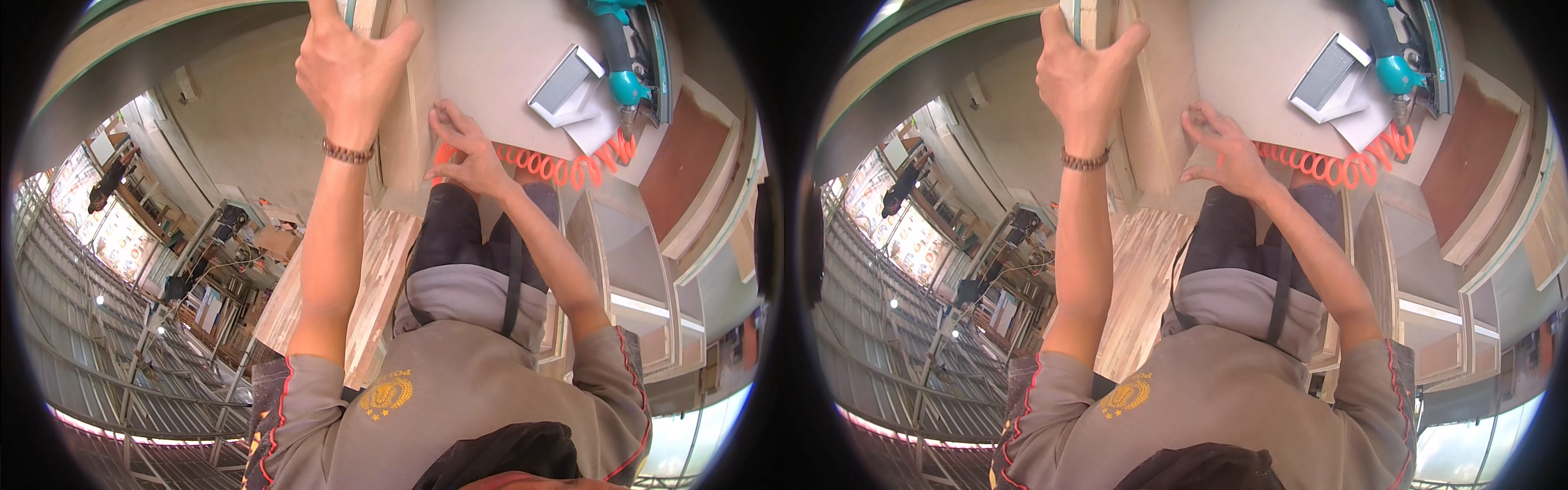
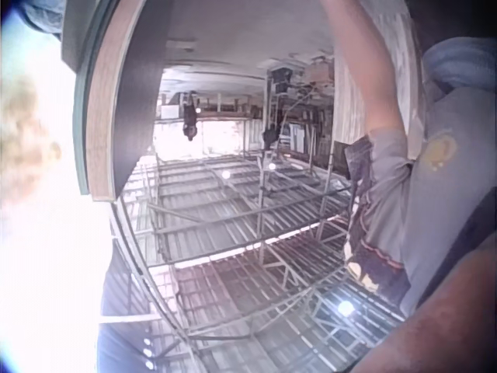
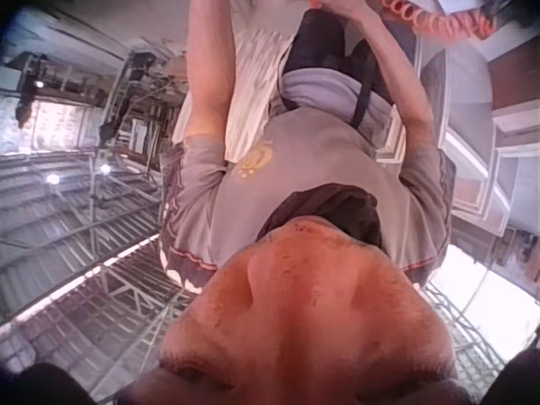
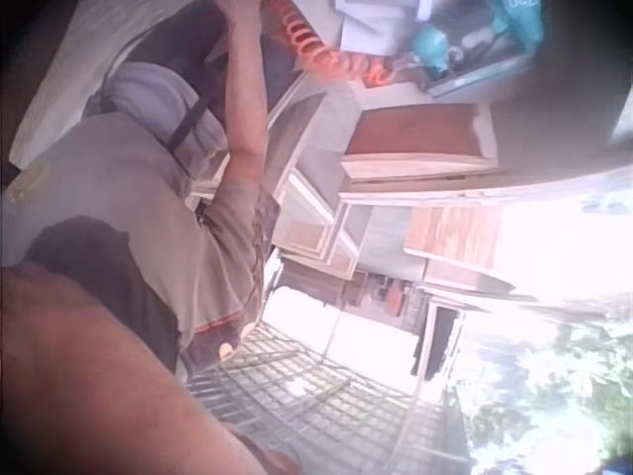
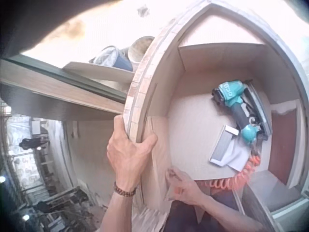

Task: The person attaches a sanding disc to an angle grinder and then moves to a wooden cabinet. They position a curved wooden piece onto the cabinet's edge, aligning it carefully. Finally, they use a nail gun to secure the wooden piece in place.

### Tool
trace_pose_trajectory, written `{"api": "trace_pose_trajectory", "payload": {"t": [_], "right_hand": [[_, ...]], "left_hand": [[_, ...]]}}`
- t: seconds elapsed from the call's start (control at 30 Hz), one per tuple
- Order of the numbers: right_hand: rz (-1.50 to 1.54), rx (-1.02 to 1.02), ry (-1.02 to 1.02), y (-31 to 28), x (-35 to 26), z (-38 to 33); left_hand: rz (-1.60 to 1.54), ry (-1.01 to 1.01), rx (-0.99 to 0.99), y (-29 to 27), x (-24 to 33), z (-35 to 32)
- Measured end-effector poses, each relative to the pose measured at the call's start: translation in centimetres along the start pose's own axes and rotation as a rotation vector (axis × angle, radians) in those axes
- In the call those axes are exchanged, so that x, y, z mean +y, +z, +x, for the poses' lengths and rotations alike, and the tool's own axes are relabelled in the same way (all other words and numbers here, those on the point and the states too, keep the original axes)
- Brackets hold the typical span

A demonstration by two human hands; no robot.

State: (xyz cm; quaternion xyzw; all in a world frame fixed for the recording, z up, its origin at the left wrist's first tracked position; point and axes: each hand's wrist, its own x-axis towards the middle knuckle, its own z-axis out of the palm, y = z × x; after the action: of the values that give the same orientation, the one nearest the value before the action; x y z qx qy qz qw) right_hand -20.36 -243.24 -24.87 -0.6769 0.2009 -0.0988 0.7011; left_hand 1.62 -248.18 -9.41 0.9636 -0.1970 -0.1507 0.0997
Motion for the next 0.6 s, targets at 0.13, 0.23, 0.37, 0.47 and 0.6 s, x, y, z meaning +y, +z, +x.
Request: {"api": "trace_pose_trajectory", "payload": {"t": [0.13,0.23,0.37,0.47,0.6], "right_hand": [[-0.077,0.05,-0.076,1.2,1.0,-0.3],[-0.125,0.098,-0.075,2.0,0.9,-0.5],[-0.17,0.169,-0.105,2.7,1.2,-0.7],[-0.197,0.204,-0.142,2.9,1.4,-0.8],[-0.229,0.188,-0.17,2.2,1.3,-0.8]], "left_hand": [[-0.047,0.072,0.069,-0.1,0.0,-0.6],[-0.035,0.128,0.124,0.3,-0.6,-0.6],[-0.024,0.156,0.147,0.5,-0.9,-0.6],[0.009,0.126,0.119,-0.2,-0.2,-1.3],[-0.009,0.14,0.142,0.0,-0.4,-1.5]]}}
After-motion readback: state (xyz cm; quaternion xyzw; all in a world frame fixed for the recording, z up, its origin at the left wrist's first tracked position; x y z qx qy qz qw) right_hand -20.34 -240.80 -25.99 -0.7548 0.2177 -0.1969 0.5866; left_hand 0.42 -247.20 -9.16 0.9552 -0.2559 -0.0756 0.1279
